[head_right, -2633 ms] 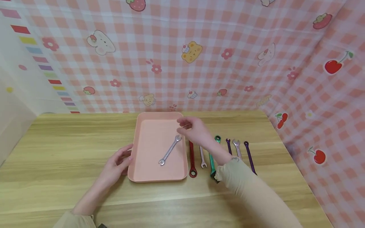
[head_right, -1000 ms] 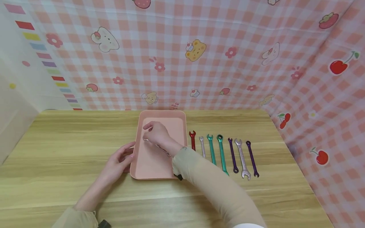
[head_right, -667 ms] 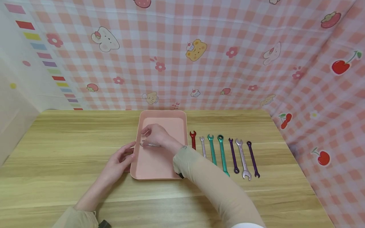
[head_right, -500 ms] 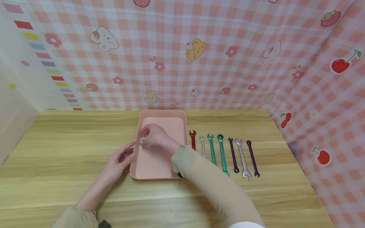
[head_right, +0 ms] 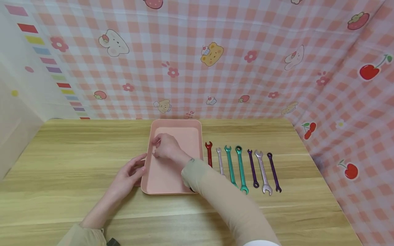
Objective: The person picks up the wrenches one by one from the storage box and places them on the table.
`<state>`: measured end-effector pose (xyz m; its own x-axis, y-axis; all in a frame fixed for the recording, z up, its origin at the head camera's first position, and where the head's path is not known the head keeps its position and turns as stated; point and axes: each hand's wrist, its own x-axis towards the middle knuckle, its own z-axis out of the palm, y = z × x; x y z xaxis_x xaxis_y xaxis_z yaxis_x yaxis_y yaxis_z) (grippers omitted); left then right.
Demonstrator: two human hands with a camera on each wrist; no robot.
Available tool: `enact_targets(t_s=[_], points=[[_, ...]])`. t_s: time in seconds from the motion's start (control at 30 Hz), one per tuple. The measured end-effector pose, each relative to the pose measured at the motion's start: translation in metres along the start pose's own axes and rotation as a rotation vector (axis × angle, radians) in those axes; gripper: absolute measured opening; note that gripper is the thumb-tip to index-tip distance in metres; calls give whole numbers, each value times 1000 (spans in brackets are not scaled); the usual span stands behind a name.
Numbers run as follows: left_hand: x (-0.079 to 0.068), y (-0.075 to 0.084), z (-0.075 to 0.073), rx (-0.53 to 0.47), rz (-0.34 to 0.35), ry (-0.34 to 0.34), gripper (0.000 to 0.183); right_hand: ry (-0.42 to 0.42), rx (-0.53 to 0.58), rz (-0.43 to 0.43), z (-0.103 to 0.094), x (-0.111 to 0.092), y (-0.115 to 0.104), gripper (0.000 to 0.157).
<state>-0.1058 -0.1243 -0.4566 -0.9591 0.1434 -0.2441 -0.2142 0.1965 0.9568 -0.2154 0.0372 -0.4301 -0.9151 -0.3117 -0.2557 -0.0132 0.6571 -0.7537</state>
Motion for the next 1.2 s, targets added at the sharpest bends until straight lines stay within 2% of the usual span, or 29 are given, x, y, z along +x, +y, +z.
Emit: enact_targets(t_s=[0.13, 0.3, 0.5, 0.63, 0.8, 0.87, 1.0, 1.1, 1.2], points=[[0, 0, 0, -1, -2, -2, 53, 29, -6, -19, 1, -1, 1, 36], [0, -1, 0, 2, -9, 2, 53, 29, -72, -71, 2, 0, 1, 37], [1, -3, 0, -2, -8, 4, 53, 22, -106, -49, 2, 2, 1, 34], [1, -3, 0, 3, -4, 3, 53, 4, -101, -42, 2, 3, 2, 35], [2, -3, 1, -1, -9, 2, 54, -14, -24, -43, -1, 1, 5, 33], [2, -2, 1, -1, -12, 1, 54, -15, 13, -48, -3, -1, 6, 29], [2, -2, 2, 1, -14, -2, 53, -38, -11, -91, -11, -3, 8, 22], [1, -1, 2, 0, -14, -1, 53, -64, -43, -113, -21, -7, 8, 22], [1, 0, 2, 1, -16, 0, 53, -67, 8, -111, -33, -13, 8, 25]])
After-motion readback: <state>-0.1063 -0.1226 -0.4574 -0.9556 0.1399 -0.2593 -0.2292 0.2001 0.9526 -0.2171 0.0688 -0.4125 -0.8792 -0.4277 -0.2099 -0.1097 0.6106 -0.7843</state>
